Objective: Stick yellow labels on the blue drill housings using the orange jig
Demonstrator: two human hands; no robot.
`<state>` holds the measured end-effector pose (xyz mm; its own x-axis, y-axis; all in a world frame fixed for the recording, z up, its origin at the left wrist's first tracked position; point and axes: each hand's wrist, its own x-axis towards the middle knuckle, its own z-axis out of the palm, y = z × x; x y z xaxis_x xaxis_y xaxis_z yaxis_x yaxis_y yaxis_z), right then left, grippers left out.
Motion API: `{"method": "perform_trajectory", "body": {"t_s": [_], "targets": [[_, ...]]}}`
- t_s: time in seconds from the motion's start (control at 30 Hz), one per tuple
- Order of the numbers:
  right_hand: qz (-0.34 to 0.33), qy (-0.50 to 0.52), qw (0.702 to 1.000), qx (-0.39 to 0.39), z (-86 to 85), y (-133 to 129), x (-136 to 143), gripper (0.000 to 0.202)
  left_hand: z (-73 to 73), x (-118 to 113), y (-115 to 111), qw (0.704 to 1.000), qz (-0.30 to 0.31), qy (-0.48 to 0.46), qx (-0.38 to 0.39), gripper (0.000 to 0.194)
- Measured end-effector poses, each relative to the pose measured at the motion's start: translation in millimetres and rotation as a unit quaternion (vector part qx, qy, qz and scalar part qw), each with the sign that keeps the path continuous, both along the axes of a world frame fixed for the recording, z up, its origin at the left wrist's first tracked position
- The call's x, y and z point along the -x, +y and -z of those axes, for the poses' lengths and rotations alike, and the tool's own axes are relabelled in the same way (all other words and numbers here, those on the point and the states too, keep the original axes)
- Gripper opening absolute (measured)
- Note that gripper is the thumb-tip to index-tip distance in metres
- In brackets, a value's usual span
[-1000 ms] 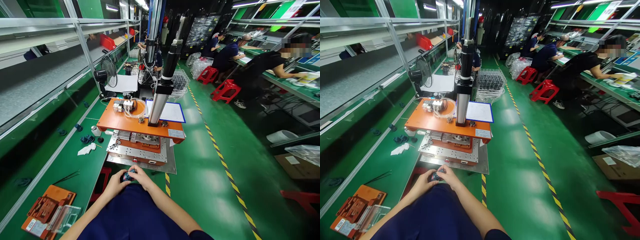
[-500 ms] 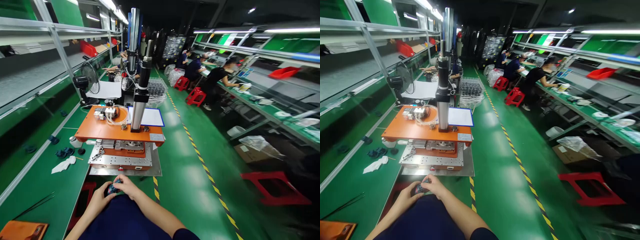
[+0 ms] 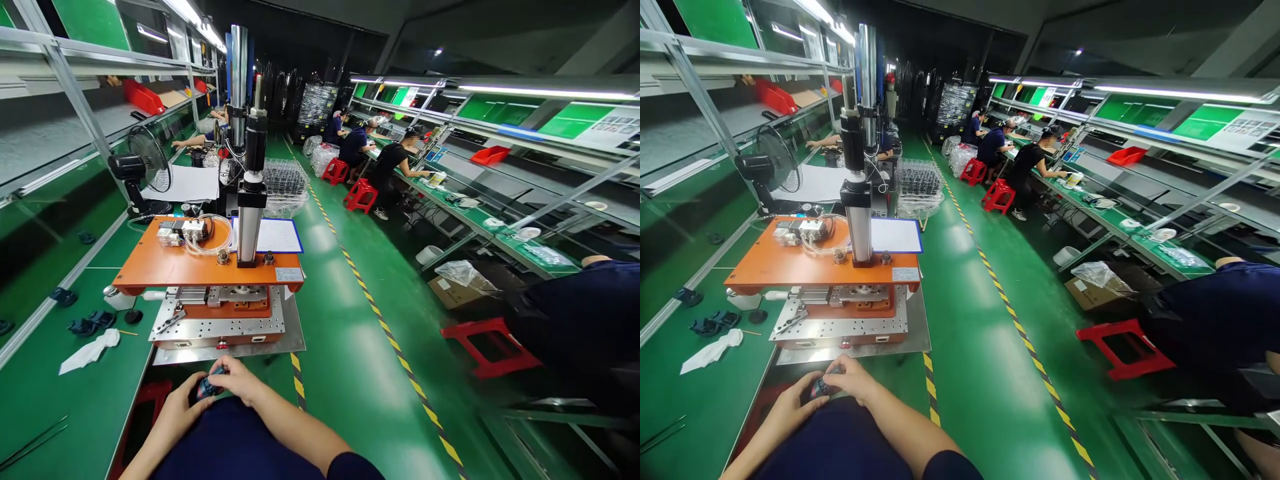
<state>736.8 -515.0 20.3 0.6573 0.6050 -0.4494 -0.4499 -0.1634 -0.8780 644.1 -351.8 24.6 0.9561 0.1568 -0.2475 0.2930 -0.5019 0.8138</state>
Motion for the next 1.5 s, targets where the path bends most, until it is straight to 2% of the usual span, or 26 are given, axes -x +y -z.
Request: {"method": "perform_trajectory", "body": {"t_s": [0.07, 0.17, 0.3, 0.37, 0.43, 0.53, 0.67, 0.73, 0.8, 0.9, 1.0, 1.13, 1.23, 1.3, 1.37, 1.5], "targets": [[0.001, -0.006, 1.000, 0.000, -2.0, -0.8, -0.7, 0.038, 2.7, -2.7, 2.1, 1.000, 0.019, 0.005, 0.002, 0.053], [0.000, -0.019, 1.000, 0.003, -6.0, -2.3, -0.3, 0.039, 2.5, -7.8, 2.7, 1.000, 0.015, -0.009, -0.009, 0.053], [-0.015, -0.065, 0.997, 0.022, -11.8, -8.8, -2.5, 0.035, -11.2, -12.9, -1.1, 0.999, 0.029, -0.036, -0.016, 0.044], [-0.016, -0.114, 0.992, 0.046, -15.3, -16.6, -14.8, 0.029, -19.1, -15.3, -1.5, 0.999, 0.026, -0.040, -0.022, 0.044], [0.012, -0.184, 0.979, 0.083, -19.4, -26.3, -40.5, 0.027, -24.9, -18.7, 0.5, 0.998, 0.003, -0.043, -0.037, 0.046], [0.061, -0.289, 0.944, 0.148, -26.3, -37.1, -98.0, 0.034, -31.4, -27.6, 6.3, 0.996, -0.030, -0.050, -0.064, 0.046], [0.065, -0.370, 0.902, 0.211, -31.5, -34.0, -169.6, 0.029, -40.5, -48.8, 12.9, 0.994, -0.020, -0.067, -0.082, 0.047], [0.052, -0.391, 0.890, 0.228, -31.0, -27.8, -190.5, 0.027, -44.8, -62.0, 15.2, 0.993, -0.010, -0.074, -0.095, 0.048], [0.043, -0.409, 0.881, 0.234, -29.6, -24.1, -200.1, 0.029, -48.7, -76.7, 17.4, 0.991, -0.006, -0.079, -0.110, 0.050], [0.050, -0.431, 0.871, 0.230, -27.3, -31.8, -194.8, 0.025, -53.8, -105.2, 18.7, 0.988, 0.009, -0.085, -0.125, 0.050], [0.087, -0.445, 0.865, 0.217, -22.4, -57.8, -165.8, 0.030, -54.7, -146.2, 12.8, 0.985, 0.041, -0.093, -0.139, 0.046], [0.169, -0.424, 0.865, 0.207, -5.4, -105.9, -103.8, 0.038, -41.8, -209.4, -9.0, 0.979, 0.091, -0.090, -0.159, 0.035], [0.225, -0.382, 0.872, 0.209, 11.5, -140.9, -66.3, 0.039, -28.3, -241.1, -26.2, 0.973, 0.114, -0.074, -0.184, 0.024], [0.262, -0.349, 0.875, 0.210, 19.9, -160.4, -53.2, 0.040, -24.8, -248.0, -35.8, 0.968, 0.128, -0.070, -0.202, 0.023], [0.300, -0.316, 0.876, 0.209, 24.4, -173.5, -49.1, 0.040, -27.3, -245.8, -44.7, 0.962, 0.145, -0.075, -0.219, 0.022], [0.371, -0.247, 0.874, 0.193, 29.1, -173.9, -66.4, 0.043, -35.5, -237.3, -55.4, 0.948, 0.176, -0.109, -0.242, 0.028]]}}
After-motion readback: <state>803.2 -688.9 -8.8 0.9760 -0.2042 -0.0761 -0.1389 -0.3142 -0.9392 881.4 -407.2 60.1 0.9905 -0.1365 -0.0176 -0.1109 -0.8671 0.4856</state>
